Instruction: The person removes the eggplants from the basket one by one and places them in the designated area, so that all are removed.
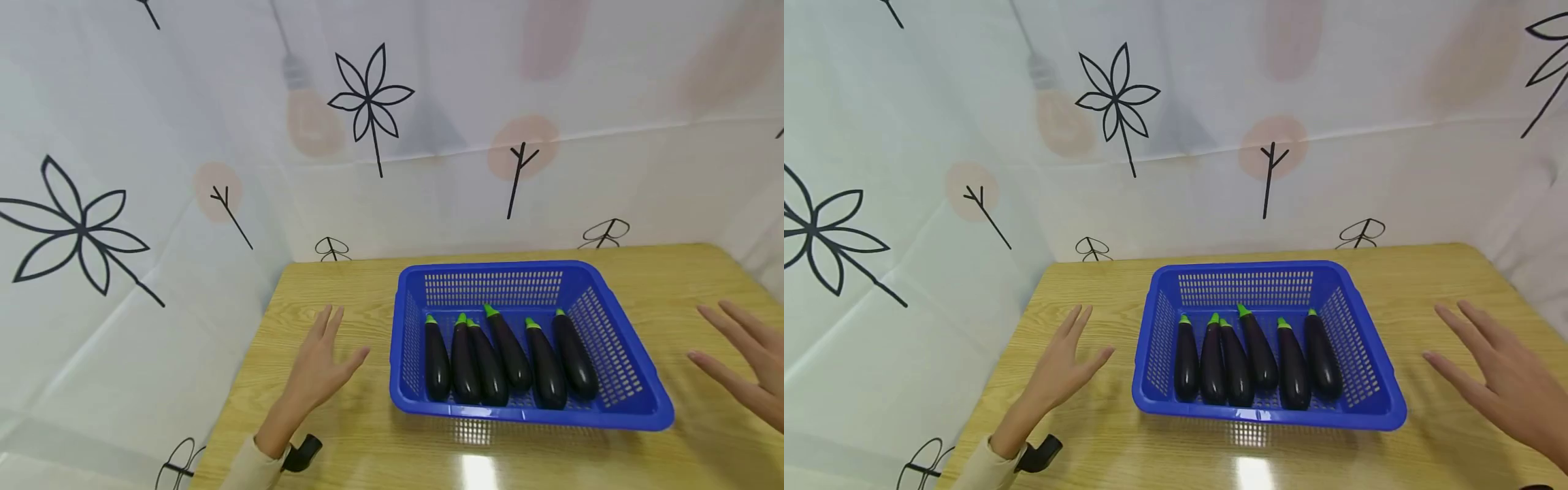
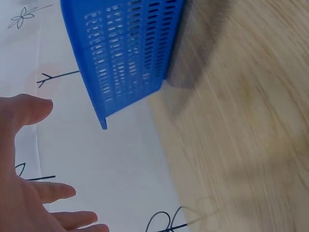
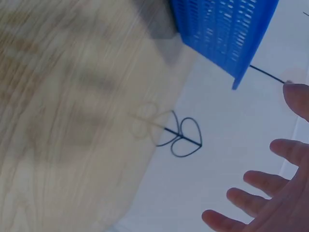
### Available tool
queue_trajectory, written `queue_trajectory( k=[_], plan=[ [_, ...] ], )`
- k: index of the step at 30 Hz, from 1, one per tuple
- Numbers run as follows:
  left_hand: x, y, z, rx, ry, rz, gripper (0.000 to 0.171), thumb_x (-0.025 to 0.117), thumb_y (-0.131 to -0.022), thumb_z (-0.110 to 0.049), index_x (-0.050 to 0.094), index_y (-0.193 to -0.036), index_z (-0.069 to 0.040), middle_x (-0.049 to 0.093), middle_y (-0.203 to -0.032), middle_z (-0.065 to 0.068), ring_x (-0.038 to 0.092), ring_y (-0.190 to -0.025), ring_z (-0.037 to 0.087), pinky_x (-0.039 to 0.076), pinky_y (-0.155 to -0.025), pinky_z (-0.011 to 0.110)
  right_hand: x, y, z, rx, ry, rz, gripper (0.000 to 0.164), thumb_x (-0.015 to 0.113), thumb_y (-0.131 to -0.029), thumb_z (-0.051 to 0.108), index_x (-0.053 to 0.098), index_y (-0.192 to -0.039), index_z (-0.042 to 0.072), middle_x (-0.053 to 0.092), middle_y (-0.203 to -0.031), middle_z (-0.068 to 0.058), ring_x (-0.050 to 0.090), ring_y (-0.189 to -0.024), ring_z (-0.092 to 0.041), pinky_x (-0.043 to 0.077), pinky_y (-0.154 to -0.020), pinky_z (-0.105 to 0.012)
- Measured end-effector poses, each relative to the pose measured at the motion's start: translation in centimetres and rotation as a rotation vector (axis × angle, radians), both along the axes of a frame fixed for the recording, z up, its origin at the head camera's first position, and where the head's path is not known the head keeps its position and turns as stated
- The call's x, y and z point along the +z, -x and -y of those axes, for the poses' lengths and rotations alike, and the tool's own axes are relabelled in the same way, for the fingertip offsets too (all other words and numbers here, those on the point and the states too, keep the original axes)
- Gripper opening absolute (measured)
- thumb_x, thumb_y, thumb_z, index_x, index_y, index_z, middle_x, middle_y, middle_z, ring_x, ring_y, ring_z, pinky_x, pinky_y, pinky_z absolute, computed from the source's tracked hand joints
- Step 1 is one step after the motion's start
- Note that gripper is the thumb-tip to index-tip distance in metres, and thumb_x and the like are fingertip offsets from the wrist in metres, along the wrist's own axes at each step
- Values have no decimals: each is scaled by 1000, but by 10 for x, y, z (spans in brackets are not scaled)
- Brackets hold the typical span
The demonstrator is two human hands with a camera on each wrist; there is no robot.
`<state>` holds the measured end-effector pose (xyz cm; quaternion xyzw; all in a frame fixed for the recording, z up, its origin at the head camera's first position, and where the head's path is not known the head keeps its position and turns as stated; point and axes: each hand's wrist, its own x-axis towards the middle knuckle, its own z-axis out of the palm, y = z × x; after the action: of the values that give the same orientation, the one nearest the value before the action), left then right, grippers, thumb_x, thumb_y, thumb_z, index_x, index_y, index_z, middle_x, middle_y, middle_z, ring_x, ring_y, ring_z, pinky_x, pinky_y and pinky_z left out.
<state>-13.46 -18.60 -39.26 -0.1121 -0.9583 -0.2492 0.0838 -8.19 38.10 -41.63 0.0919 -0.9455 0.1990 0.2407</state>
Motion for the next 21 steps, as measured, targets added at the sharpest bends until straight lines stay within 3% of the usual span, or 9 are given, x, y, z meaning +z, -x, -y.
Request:
queue_trajectory(
  k=[10,16,21],
  plan=[
    [16,8,-24,-30,-150,101,78,60,-86,-54,29,-150,-22,22,-155,4,23,-140,29,29,-103,60,18,-5,30,73,91,72,77,67,-87,12,24,-151,13,18,-153,-22,12,-140,-41,4,-104,-67],
    [26,16,-43,-139,-222,140,76,62,-85,-54,32,-148,-23,28,-152,0,26,-139,23,28,-106,55,18,-7,43,101,79,179,80,66,-89,18,18,-152,12,15,-153,-25,9,-138,-48,1,-101,-69],
    [33,24,-62,-247,-193,145,75,62,-86,-52,34,-147,-19,33,-150,1,29,-137,21,30,-107,49,11,-12,51,153,99,239,81,68,-88,18,18,-152,14,16,-154,-21,11,-138,-47,5,-97,-74]
  ],
)
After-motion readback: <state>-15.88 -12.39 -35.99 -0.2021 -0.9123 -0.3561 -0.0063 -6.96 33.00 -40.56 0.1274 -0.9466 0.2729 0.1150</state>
